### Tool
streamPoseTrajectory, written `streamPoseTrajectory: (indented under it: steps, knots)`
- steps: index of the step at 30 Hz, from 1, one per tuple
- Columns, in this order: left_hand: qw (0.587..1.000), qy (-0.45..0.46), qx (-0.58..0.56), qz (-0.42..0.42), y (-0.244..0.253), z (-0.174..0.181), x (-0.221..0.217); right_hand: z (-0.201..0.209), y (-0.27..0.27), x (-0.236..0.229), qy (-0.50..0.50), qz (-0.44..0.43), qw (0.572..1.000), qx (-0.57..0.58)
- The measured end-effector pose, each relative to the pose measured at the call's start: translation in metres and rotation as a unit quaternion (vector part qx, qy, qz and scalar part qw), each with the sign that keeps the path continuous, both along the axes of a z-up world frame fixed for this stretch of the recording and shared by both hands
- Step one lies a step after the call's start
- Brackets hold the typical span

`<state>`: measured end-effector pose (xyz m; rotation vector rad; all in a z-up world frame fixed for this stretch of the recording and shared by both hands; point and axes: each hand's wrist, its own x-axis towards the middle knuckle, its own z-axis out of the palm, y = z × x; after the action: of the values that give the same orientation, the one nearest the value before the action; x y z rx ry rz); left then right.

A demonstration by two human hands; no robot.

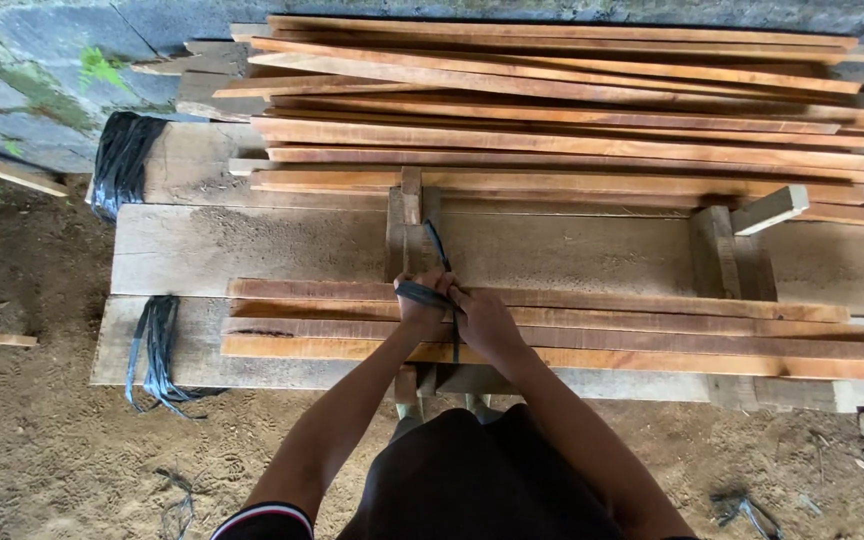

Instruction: Gathering and bundling several thin wooden planks together using black ties.

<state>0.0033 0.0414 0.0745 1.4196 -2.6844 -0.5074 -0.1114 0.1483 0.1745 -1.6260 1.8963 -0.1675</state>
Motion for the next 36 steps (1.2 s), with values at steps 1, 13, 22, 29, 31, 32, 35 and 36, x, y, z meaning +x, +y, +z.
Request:
streamPoseTrajectory:
  steps: [1, 13, 22, 29, 31, 32, 35, 36]
  knots:
    - [0.975, 0.198, 0.085, 0.045, 0.008, 0.038, 0.005, -0.004, 0.0, 0.0, 0.006, 0.003, 1.0, -0.002]
    - [0.964, 0.139, 0.205, 0.1, -0.003, -0.037, -0.008, 0.012, 0.006, 0.004, -0.012, 0.005, 0.999, -0.045]
    - [0.995, 0.076, -0.039, -0.058, -0.011, -0.053, 0.003, 0.035, 0.02, -0.017, -0.201, -0.092, 0.97, -0.101]
    - [0.976, 0.158, 0.142, -0.049, -0.008, 0.023, 0.015, 0.056, 0.009, -0.026, -0.296, -0.228, 0.923, -0.09]
    - [0.966, 0.179, 0.184, -0.043, -0.015, -0.015, 0.014, 0.035, -0.006, -0.03, -0.291, -0.209, 0.925, -0.123]
    - [0.953, 0.2, 0.225, -0.037, -0.02, -0.033, 0.012, 0.025, -0.015, -0.034, -0.285, -0.192, 0.926, -0.157]
    - [0.966, 0.162, 0.198, -0.039, -0.024, -0.021, 0.017, 0.035, -0.038, -0.025, -0.294, -0.131, 0.925, -0.201]
    - [0.966, 0.163, 0.197, -0.04, -0.023, -0.025, 0.016, 0.028, -0.048, -0.024, -0.293, -0.132, 0.925, -0.202]
